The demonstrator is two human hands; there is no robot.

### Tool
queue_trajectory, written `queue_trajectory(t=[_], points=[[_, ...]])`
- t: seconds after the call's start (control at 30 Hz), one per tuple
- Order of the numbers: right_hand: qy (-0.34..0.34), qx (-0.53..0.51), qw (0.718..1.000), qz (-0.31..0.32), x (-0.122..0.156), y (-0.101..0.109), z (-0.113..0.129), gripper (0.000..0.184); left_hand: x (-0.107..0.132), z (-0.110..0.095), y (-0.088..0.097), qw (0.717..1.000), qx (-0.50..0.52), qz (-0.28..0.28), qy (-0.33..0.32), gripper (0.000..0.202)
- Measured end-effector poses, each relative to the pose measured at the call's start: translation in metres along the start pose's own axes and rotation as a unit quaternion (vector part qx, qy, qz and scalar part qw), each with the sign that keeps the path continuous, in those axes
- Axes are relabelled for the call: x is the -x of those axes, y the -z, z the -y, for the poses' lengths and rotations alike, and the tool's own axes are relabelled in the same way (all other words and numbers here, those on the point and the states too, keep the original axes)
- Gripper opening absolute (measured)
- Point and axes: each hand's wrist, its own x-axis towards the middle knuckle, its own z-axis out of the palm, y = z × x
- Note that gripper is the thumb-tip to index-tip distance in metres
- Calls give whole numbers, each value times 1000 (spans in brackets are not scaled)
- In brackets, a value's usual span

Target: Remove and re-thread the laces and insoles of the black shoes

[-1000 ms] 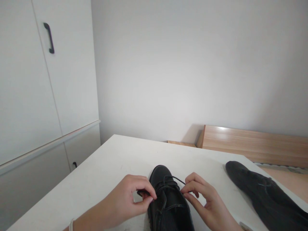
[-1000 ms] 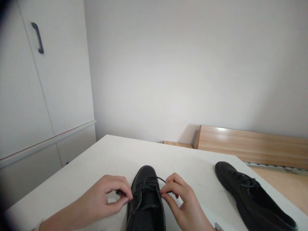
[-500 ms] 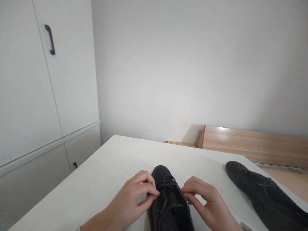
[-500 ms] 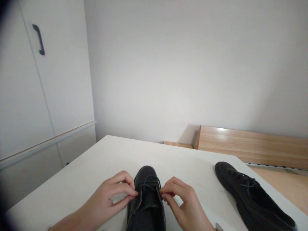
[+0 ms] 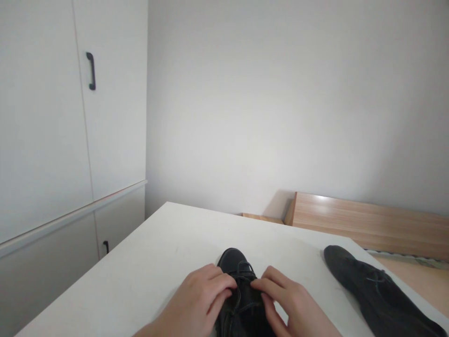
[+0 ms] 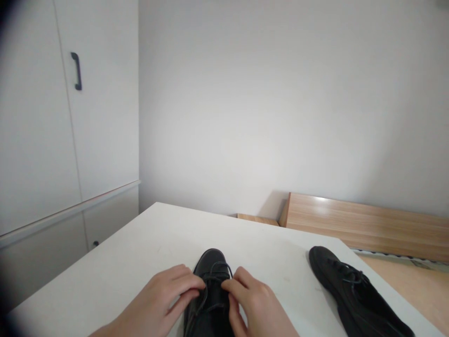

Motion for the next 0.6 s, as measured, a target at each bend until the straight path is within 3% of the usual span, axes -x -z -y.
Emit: queue_trajectory(t=[0.07,0.13,0.3,0.53,0.6], points=[[-33,36,999,25,-4,2,8,36,-1,-12,5,997,-2,44,57,21],[-71,61,995,42,-7,5,16,36,-2,-22,9,994,-10,72,87,31],[-126,115,984,53,-12,10,28,34,-5,-29,12,996,-29,54,62,31],[-108,109,988,-11,-6,1,23,25,-17,-32,9,987,-126,80,66,21],[-83,77,992,-50,-5,1,23,23,-20,-36,13,988,-127,66,59,23]])
